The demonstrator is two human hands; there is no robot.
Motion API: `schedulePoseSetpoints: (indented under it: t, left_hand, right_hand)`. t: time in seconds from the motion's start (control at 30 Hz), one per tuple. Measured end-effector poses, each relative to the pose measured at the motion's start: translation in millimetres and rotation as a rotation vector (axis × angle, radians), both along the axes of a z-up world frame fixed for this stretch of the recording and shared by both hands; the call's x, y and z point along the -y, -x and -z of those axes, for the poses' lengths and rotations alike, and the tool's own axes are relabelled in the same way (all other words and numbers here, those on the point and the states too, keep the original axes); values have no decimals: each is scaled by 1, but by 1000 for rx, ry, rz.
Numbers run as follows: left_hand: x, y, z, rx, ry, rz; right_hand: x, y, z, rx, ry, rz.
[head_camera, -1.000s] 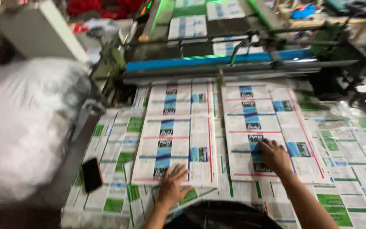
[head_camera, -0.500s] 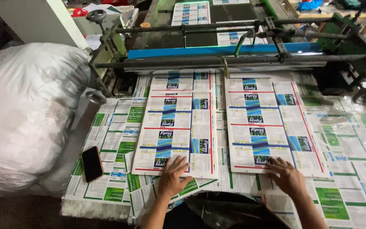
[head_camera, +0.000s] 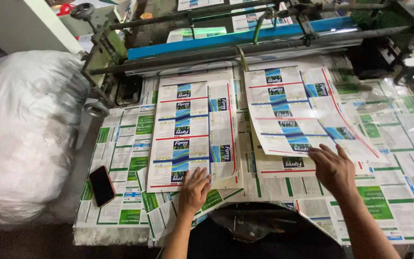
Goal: Operating a semi-automated flatbed printing machine by placing and aligning sheets on the conveyor belt.
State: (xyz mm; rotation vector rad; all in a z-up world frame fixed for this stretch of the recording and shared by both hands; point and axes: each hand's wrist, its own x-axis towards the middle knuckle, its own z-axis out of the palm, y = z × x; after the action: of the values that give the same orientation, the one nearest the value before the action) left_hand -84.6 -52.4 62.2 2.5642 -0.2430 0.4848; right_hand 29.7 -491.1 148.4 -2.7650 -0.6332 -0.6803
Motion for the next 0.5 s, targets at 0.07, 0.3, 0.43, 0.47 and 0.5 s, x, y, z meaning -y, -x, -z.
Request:
schedulePoseSetpoints:
  t: [0.07, 0.3, 0.43, 0.47, 0.5]
  left_hand:
    - [1, 0, 0, 22, -15, 2]
    - [1, 0, 1, 43, -33, -21]
    - [0, -3, 3, 26, -53, -28]
    - [1, -3, 3, 33, -56, -25]
    - [1, -2, 3, 48, -50, -23]
  right_hand:
    - [0, 9, 21, 195, -7, -8]
    - [-6, 24, 89, -63, 7, 129]
    - [-11, 12, 84, 14, -24, 81]
    - [-12, 7, 84, 20, -27, 84]
    - [-14, 2, 83, 9, -44, 104]
